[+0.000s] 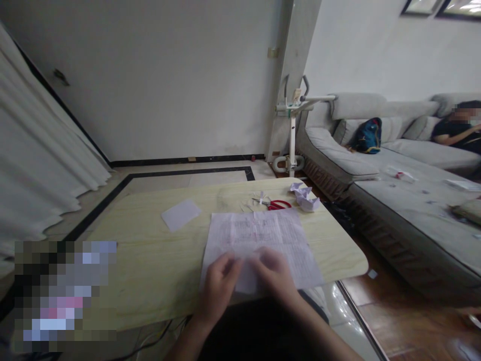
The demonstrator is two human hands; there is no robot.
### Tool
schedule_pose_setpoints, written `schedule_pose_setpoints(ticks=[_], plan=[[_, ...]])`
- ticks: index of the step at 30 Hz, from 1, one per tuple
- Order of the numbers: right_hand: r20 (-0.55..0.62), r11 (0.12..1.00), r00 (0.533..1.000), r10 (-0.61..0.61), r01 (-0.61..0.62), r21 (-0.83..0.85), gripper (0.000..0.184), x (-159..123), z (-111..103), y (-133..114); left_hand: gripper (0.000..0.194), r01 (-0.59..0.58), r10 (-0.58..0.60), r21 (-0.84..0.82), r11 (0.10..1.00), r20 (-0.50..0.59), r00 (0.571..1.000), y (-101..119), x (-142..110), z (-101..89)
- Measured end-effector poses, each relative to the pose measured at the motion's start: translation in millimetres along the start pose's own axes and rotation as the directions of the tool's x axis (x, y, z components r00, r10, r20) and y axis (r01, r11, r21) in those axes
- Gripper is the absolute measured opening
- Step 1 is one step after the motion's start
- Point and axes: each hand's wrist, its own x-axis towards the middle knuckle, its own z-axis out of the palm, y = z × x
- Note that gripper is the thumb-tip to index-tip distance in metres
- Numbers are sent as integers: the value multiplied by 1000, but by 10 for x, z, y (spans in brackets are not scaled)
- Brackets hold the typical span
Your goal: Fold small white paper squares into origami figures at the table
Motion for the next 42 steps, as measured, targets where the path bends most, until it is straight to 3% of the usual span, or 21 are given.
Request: schedule_pose_setpoints(ticks=[8, 15, 23, 42], plan=[[6, 999, 1000, 17, -17, -50, 39, -12, -9, 26, 27, 19, -19, -2, 1000, -31, 999, 7, -19, -35], [-12, 998, 1000, 22, -23, -61, 35, -3, -9, 24, 27, 15, -15, 6, 1000, -3, 1000, 81, -18, -53], [-12, 997, 1000, 25, -26, -68, 36, 1, 2, 26, 34, 30, -30, 1, 1000, 11, 999, 13, -3, -27], [-26, 997, 999, 37, -39, -72, 35, -6, -1, -14, 26, -15, 13, 79, 997, 20, 1000, 110, -25, -76]])
